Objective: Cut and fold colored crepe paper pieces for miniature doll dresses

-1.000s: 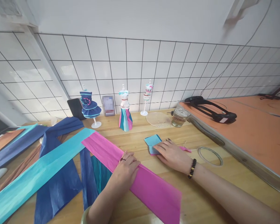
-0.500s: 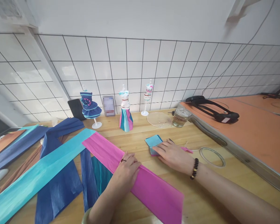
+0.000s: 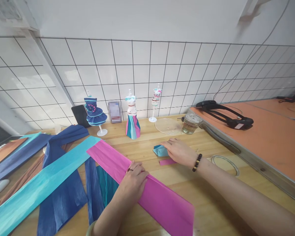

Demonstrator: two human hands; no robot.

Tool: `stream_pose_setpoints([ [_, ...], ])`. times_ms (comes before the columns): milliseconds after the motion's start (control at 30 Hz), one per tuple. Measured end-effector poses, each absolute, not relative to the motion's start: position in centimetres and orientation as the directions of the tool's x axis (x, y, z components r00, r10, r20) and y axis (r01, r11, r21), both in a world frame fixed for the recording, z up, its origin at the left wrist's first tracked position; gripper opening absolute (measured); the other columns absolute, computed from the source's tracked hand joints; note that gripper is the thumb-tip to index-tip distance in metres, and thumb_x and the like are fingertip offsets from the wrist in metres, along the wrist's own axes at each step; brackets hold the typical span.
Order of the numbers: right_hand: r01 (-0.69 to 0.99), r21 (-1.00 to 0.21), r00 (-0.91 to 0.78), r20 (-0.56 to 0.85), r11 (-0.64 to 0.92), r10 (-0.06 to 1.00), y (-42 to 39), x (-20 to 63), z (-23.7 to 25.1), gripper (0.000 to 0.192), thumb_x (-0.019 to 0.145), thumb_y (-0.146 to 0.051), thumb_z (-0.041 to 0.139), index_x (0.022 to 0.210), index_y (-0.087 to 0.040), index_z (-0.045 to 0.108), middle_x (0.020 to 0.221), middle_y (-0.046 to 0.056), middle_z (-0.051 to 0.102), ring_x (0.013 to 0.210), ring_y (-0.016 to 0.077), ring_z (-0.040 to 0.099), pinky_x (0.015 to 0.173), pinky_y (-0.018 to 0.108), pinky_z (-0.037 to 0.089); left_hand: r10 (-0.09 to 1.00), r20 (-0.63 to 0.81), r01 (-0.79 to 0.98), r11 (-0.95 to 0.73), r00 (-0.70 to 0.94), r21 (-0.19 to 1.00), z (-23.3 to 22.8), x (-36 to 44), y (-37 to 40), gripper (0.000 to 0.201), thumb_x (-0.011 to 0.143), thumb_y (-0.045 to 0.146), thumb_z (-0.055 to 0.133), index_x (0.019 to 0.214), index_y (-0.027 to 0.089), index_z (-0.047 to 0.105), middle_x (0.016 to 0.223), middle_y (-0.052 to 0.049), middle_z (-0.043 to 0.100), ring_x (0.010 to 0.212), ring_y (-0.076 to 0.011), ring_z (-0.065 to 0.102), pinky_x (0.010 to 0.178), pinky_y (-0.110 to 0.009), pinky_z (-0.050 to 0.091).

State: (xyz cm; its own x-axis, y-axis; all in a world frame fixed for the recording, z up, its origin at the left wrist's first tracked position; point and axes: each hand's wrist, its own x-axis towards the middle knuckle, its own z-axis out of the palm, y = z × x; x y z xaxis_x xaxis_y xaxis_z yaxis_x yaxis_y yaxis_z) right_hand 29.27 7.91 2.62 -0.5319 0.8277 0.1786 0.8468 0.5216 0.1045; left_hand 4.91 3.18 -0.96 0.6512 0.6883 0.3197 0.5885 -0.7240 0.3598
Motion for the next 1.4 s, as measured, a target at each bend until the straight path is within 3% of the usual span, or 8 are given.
stream_pose_setpoints([
  [333, 0.87, -0.007, -0.476, 0.251, 0.493, 0.843, 10.2, 30.0, 2.0, 0.036, 0.082, -0.009, 0.043, 0.117, -0.013, 0.05, 0.106, 0.012, 0.062, 0.102, 0.0227, 0.052, 0.085, 0.036, 0.04, 0.692, 0.328, 0.581, -0.72, 0.644, 0.378, -0.8, 4.9, 3.0, 0.024, 0.081, 0.007, 0.045, 0.094, 0.019, 0.062, 0.091, -0.007, 0.059, 0.107, -0.023, 0.048, 0.1, -0.046, 0.036],
  [567, 0.857, -0.077, -0.475, 0.265, 0.51, 0.839, 7.1, 30.2, 0.5, 0.027, 0.085, -0.014, 0.042, 0.109, -0.016, 0.055, 0.103, 0.009, 0.064, 0.094, 0.0206, 0.057, 0.084, 0.036, 0.045, 0.687, 0.344, 0.576, -0.725, 0.64, 0.377, -0.8, 5.0, 3.0, 0.025, 0.081, 0.007, 0.045, 0.093, 0.019, 0.062, 0.09, -0.006, 0.059, 0.106, -0.0228, 0.049, 0.099, -0.046, 0.036],
  [733, 0.864, -0.112, -0.451, 0.263, 0.492, 0.853, 6.8, 30.0, -0.5, 0.035, 0.084, -0.013, 0.043, 0.118, -0.02, 0.049, 0.119, 0.007, 0.058, 0.107, 0.0189, 0.053, 0.092, 0.034, 0.042, 0.689, 0.343, 0.569, -0.723, 0.639, 0.392, -0.9, 4.9, 3.0, 0.025, 0.081, 0.007, 0.046, 0.094, 0.02, 0.062, 0.091, -0.006, 0.06, 0.107, -0.0237, 0.049, 0.096, -0.045, 0.039],
  [867, 0.929, -0.123, -0.306, 0.275, 0.349, 0.911, 6.2, 32.0, 0.5, 0.035, 0.085, -0.014, 0.039, 0.119, -0.017, 0.048, 0.116, 0.008, 0.059, 0.106, 0.0187, 0.054, 0.091, 0.032, 0.041, 0.699, 0.331, 0.572, -0.712, 0.634, 0.406, -0.7, 4.9, 3.0, 0.025, 0.08, 0.008, 0.046, 0.095, 0.02, 0.063, 0.092, -0.007, 0.06, 0.107, -0.0243, 0.049, 0.094, -0.045, 0.041],
  [1067, 0.995, -0.079, -0.041, 0.185, 0.057, 0.982, 4.0, 34.6, 0.3, 0.032, 0.081, -0.028, 0.048, 0.111, -0.016, 0.054, 0.09, 0.009, 0.067, 0.078, 0.0239, 0.063, 0.062, 0.031, 0.044, 0.696, 0.331, 0.564, -0.714, 0.637, 0.416, -0.7, 4.9, 3.0, 0.027, 0.08, 0.006, 0.044, 0.094, 0.019, 0.063, 0.091, -0.007, 0.06, 0.104, -0.023, 0.05, 0.093, -0.043, 0.042],
  [1200, 0.998, -0.037, 0.059, 0.14, -0.054, 0.988, 3.7, 34.2, -0.5, 0.031, 0.083, -0.028, 0.045, 0.111, -0.016, 0.053, 0.093, 0.011, 0.067, 0.081, 0.025, 0.063, 0.059, 0.029, 0.04, 0.688, 0.355, 0.553, -0.723, 0.633, 0.414, -0.7, 4.9, 3.0, 0.026, 0.08, 0.007, 0.044, 0.093, 0.019, 0.064, 0.09, -0.007, 0.06, 0.104, -0.0231, 0.05, 0.091, -0.041, 0.043],
  [1400, 0.993, 0.002, 0.115, 0.084, -0.116, 0.99, 4.1, 34.2, -0.1, 0.024, 0.084, -0.022, 0.041, 0.102, -0.015, 0.055, 0.081, 0.011, 0.068, 0.075, 0.0235, 0.064, 0.056, 0.028, 0.035, 0.693, 0.344, 0.562, -0.718, 0.634, 0.41, -0.5, 5.0, 2.9, 0.026, 0.081, 0.007, 0.043, 0.091, 0.018, 0.064, 0.09, -0.007, 0.06, 0.098, -0.0225, 0.05, 0.088, -0.04, 0.044],
])
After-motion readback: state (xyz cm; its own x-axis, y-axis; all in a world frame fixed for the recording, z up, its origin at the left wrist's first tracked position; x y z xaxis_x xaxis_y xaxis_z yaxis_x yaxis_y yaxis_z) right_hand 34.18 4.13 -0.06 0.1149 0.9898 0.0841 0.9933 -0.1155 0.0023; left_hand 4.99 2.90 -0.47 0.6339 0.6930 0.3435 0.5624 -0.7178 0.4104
